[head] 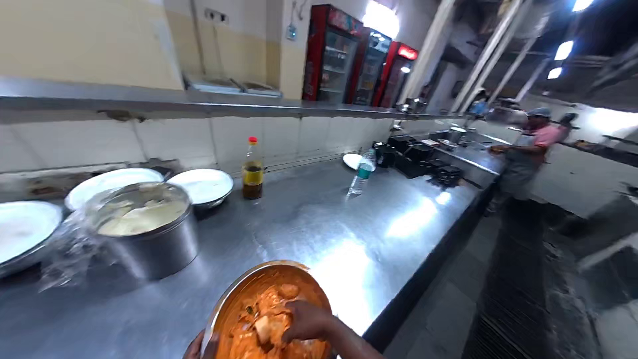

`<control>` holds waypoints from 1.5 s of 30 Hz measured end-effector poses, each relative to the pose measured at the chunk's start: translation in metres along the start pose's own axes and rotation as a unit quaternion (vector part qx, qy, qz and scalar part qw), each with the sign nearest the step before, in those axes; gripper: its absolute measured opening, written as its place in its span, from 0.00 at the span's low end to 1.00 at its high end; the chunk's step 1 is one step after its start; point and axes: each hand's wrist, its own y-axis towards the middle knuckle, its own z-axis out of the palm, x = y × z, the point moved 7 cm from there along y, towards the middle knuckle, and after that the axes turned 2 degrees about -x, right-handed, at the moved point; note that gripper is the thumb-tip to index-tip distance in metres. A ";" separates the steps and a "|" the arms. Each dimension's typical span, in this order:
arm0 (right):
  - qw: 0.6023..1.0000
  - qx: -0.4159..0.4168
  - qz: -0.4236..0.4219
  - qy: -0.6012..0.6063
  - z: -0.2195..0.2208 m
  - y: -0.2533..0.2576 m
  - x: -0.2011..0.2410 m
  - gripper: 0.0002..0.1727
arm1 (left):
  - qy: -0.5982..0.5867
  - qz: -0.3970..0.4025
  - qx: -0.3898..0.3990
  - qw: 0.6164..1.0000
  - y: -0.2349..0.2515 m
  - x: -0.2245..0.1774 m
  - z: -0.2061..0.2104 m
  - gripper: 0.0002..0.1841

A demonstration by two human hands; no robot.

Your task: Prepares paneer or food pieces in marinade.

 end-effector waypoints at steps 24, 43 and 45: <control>0.971 0.041 0.094 -0.216 0.025 0.025 -0.005 0.30 | -0.051 -0.045 -0.073 0.995 -0.012 -0.008 0.003 0.17; 0.894 0.128 -0.127 -0.410 0.053 0.052 0.013 0.28 | -0.051 -0.044 -0.076 0.995 -0.009 -0.007 0.004 0.16; 0.884 0.121 -0.109 -0.439 0.052 0.051 0.012 0.32 | -0.041 -0.039 -0.077 0.995 -0.008 -0.007 0.003 0.16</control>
